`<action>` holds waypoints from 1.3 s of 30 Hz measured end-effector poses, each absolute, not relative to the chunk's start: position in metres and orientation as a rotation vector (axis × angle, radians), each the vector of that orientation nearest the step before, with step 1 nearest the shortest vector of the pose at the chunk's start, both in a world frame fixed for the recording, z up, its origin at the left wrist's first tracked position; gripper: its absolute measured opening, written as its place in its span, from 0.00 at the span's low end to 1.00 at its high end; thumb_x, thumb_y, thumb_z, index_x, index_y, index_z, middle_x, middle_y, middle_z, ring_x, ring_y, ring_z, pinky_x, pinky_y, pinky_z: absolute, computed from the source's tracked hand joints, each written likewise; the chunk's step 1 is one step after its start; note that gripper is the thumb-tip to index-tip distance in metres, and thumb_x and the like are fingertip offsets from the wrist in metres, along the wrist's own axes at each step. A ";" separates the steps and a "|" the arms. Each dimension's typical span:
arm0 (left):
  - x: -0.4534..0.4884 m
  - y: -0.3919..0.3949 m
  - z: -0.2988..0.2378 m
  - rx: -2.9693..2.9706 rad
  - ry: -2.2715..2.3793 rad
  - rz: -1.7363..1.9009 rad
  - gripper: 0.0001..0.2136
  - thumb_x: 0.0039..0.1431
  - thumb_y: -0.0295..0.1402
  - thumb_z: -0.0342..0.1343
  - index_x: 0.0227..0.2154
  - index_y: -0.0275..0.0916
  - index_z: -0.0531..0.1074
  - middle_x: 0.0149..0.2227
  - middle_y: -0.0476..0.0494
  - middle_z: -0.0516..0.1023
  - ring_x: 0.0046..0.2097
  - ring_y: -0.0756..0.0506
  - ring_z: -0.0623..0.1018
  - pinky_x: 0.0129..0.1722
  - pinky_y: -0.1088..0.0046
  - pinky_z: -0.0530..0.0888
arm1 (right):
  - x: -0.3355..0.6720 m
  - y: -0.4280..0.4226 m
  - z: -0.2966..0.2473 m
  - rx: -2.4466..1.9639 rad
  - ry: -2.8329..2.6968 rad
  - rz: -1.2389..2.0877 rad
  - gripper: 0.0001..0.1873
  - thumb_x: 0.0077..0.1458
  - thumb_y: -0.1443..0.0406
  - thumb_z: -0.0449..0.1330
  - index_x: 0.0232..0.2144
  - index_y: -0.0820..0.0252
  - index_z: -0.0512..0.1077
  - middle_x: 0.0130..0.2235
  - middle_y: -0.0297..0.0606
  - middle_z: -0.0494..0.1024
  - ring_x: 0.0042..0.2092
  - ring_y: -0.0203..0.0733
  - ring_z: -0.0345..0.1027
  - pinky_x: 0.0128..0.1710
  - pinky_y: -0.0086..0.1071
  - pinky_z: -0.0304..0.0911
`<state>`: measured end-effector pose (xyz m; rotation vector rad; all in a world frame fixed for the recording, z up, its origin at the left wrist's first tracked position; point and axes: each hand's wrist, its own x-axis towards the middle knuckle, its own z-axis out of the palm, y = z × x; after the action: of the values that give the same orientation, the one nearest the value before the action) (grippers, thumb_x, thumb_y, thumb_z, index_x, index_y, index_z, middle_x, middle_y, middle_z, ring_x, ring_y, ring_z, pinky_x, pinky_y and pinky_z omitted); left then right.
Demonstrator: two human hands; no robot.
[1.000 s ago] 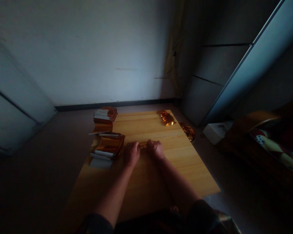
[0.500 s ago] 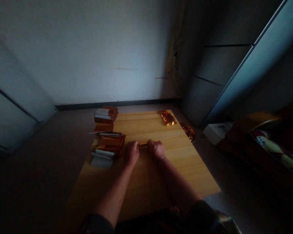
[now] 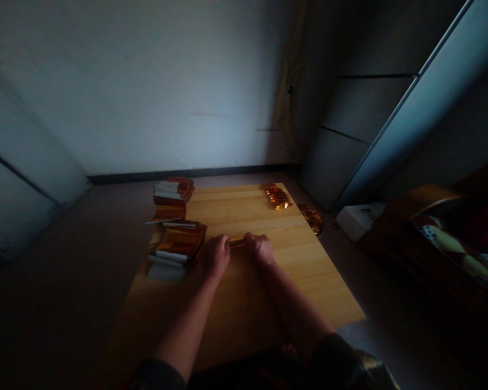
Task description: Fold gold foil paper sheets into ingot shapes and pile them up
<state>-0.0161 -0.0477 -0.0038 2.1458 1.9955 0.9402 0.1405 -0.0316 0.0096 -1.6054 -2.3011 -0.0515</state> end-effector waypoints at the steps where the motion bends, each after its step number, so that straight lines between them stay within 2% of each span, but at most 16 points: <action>1: -0.016 -0.048 -0.004 2.134 1.997 0.948 0.09 0.54 0.26 0.48 0.34 0.39 0.72 0.35 0.42 0.77 0.41 0.43 0.73 0.43 0.68 0.68 | 0.141 -0.031 0.009 -1.614 -2.287 -0.044 0.11 0.59 0.69 0.48 0.31 0.58 0.70 0.27 0.35 0.78 0.28 0.33 0.68 0.31 0.27 0.47; 6: -0.018 -0.050 -0.003 2.056 1.997 1.003 0.07 0.52 0.31 0.51 0.34 0.40 0.71 0.34 0.43 0.77 0.39 0.44 0.73 0.42 0.68 0.69 | 0.142 -0.031 0.011 -1.638 -2.231 0.002 0.10 0.58 0.68 0.49 0.31 0.57 0.71 0.29 0.35 0.79 0.30 0.34 0.69 0.31 0.27 0.49; 11: -0.020 -0.049 -0.005 1.974 2.031 1.023 0.07 0.50 0.28 0.49 0.30 0.40 0.71 0.31 0.45 0.76 0.38 0.45 0.74 0.41 0.70 0.70 | 0.142 -0.031 0.010 -1.643 -2.205 0.006 0.11 0.58 0.68 0.49 0.31 0.57 0.72 0.28 0.35 0.78 0.30 0.34 0.69 0.31 0.27 0.50; 18: -0.020 -0.048 -0.006 1.993 2.044 1.000 0.06 0.51 0.28 0.49 0.29 0.40 0.71 0.30 0.45 0.76 0.36 0.46 0.74 0.39 0.71 0.69 | 0.151 -0.030 0.005 -1.642 -2.142 0.057 0.10 0.55 0.64 0.54 0.39 0.57 0.71 0.34 0.36 0.79 0.34 0.37 0.70 0.33 0.27 0.52; 24: -0.019 -0.049 -0.004 2.059 2.025 0.987 0.05 0.50 0.27 0.50 0.28 0.40 0.70 0.29 0.46 0.76 0.35 0.46 0.73 0.39 0.70 0.68 | 0.156 -0.030 0.004 -1.657 -2.170 0.015 0.10 0.58 0.64 0.51 0.33 0.58 0.72 0.32 0.36 0.78 0.32 0.35 0.68 0.31 0.27 0.49; 34: -0.020 -0.049 -0.004 2.074 2.002 0.978 0.06 0.51 0.27 0.50 0.28 0.40 0.71 0.30 0.46 0.76 0.36 0.46 0.73 0.39 0.70 0.68 | 0.154 -0.029 0.011 -1.657 -2.272 -0.017 0.10 0.59 0.66 0.51 0.31 0.58 0.72 0.32 0.37 0.76 0.32 0.35 0.66 0.32 0.29 0.48; 39: -0.019 -0.049 -0.006 2.030 2.018 1.014 0.11 0.48 0.27 0.52 0.35 0.40 0.72 0.33 0.45 0.77 0.38 0.45 0.73 0.41 0.69 0.69 | 0.156 -0.025 0.009 -1.644 -2.215 -0.068 0.11 0.59 0.66 0.52 0.29 0.58 0.73 0.30 0.36 0.75 0.31 0.35 0.65 0.32 0.29 0.46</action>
<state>-0.0186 -0.0488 -0.0061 2.0301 2.0179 1.0137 0.1557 -0.0253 0.0094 -1.6435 -2.2151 -0.0682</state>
